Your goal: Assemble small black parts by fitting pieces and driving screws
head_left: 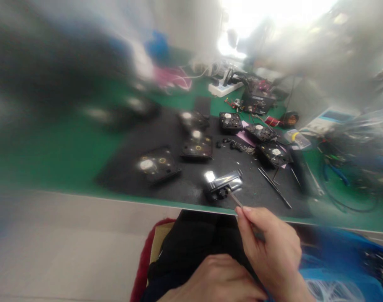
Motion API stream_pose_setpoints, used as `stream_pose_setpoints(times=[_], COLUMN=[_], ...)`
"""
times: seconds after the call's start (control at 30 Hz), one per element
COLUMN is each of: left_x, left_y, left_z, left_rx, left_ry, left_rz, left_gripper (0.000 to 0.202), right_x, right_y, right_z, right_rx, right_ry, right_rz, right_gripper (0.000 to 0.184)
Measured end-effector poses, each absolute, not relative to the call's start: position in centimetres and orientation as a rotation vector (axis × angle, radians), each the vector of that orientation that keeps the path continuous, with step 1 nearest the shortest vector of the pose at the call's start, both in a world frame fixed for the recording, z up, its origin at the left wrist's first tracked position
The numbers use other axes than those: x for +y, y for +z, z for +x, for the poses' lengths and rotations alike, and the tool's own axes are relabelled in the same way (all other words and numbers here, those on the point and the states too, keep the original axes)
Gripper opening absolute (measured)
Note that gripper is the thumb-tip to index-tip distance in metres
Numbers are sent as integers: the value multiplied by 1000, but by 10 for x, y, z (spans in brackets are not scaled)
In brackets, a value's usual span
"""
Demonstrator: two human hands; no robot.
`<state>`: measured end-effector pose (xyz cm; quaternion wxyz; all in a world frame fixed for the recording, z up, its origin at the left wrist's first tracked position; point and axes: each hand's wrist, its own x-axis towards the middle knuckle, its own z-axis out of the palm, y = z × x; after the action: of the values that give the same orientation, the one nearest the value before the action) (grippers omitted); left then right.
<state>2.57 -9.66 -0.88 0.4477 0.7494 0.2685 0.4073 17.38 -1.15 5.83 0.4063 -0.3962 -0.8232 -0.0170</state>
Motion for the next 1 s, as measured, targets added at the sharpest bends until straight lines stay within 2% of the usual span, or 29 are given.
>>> stream_pose_setpoints(times=[0.13, 0.23, 0.3, 0.5, 0.7, 0.83, 1.0], left_x=[-76, -50, -34, -13, -14, -13, -13], left_y=[19, 30, 28, 5, -2, -3, -3], left_z=[1, -3, 1, 8, 2, 1, 0], left_rx=[1241, 1524, 1539, 1532, 1403, 1379, 1364], left_ry=[1523, 1613, 1570, 1668, 1678, 1694, 1707], left_rz=[1923, 1907, 1891, 1891, 1894, 1882, 1876], left_gripper=[30, 46, 52, 45, 48, 48, 48], right_x=[-12, -14, -17, -25, -7, 4, 6], right_y=[48, 42, 43, 67, 90, 98, 103], right_z=[175, 176, 178, 192, 190, 183, 176], right_rx=[-2092, -2084, -2076, -2113, -2227, -2219, -2292], right_ry=[-32, -19, -4, 84, 32, -78, -83], right_rz=[-976, -969, -985, -1109, -1081, -1142, -1065], right_gripper=[13, 10, 8, 6, 5, 13, 10])
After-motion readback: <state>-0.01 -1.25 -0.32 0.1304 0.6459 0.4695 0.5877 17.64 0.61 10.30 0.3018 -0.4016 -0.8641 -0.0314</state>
